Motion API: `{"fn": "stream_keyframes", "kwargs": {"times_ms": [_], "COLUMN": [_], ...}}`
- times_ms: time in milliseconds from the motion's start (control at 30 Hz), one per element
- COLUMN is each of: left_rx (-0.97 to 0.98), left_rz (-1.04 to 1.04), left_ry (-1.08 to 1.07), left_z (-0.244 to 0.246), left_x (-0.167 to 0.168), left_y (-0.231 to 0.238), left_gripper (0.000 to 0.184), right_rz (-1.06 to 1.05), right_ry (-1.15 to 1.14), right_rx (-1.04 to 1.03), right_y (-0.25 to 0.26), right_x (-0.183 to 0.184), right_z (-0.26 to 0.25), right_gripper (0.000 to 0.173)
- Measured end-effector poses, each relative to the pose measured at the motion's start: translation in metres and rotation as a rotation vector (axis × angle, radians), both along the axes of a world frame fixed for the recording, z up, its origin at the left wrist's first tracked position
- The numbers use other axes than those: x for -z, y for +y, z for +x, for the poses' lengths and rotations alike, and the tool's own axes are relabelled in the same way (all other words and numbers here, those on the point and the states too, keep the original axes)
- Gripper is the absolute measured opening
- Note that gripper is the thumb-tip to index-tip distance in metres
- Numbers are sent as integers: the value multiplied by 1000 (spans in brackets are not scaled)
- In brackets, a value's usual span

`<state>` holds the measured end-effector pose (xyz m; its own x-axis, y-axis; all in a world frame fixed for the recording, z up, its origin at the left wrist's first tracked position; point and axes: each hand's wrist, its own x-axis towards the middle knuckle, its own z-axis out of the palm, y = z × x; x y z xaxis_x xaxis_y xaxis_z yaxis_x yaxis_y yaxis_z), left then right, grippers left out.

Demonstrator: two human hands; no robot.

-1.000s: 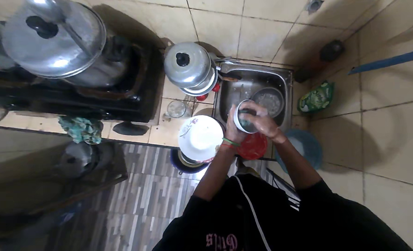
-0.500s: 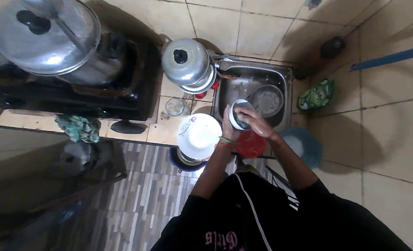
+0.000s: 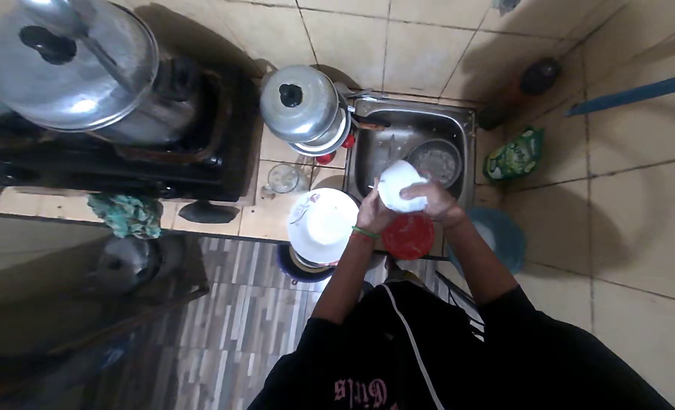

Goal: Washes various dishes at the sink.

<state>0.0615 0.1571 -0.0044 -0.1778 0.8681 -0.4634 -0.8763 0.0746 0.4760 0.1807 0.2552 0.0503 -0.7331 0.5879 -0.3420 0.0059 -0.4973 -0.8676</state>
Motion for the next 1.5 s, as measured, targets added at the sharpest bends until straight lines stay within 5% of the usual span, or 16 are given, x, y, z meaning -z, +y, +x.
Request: {"fn": "stream_keyframes", "kwargs": {"times_ms": [100,167,233,333,467,600,767,900,1033,1200,1333,1500], "left_rx": [-4,-61,-72,-3,72,41,52,-68,-41,-144,-200,-150], "left_rz": [100,102,66,-4,-71,-28,-74,-116,-96,-142,-116,-131], "left_ry": [-82,-110,31,383,781,940,679,523,507,416,161,204], "left_z": [0,1,3,10,23,22,21,24,23,21,13,12], "left_x": [3,-6,-16,-34,-47,-44,-46,-48,-54,-62,-63,-58], "left_y": [-6,-6,-5,0,3,0,-4,-3,-8,-4,3,1], "left_gripper": [44,32,22,22,17,16,16,20,19,21,20,19], "right_rz": [-90,-98,33,258,733,1210,815,1236,886,1331,1116,1192], "right_ry": [79,-124,-377,-324,-201,-146,-332,-214,-350,-145,-219,-218], "right_rx": [140,318,458,539,404,194,377,314,333,285,477,433], "right_y": [8,18,22,24,8,-14,7,-19,5,-22,-27,-17], "right_x": [11,17,20,32,26,19,29,23,22,18,17,25], "right_z": [8,2,0,0,2,-11,-13,-15,-15,-13,-11,-7], "right_gripper": [34,36,34,26,19,13,19,15,22,17,22,19]}}
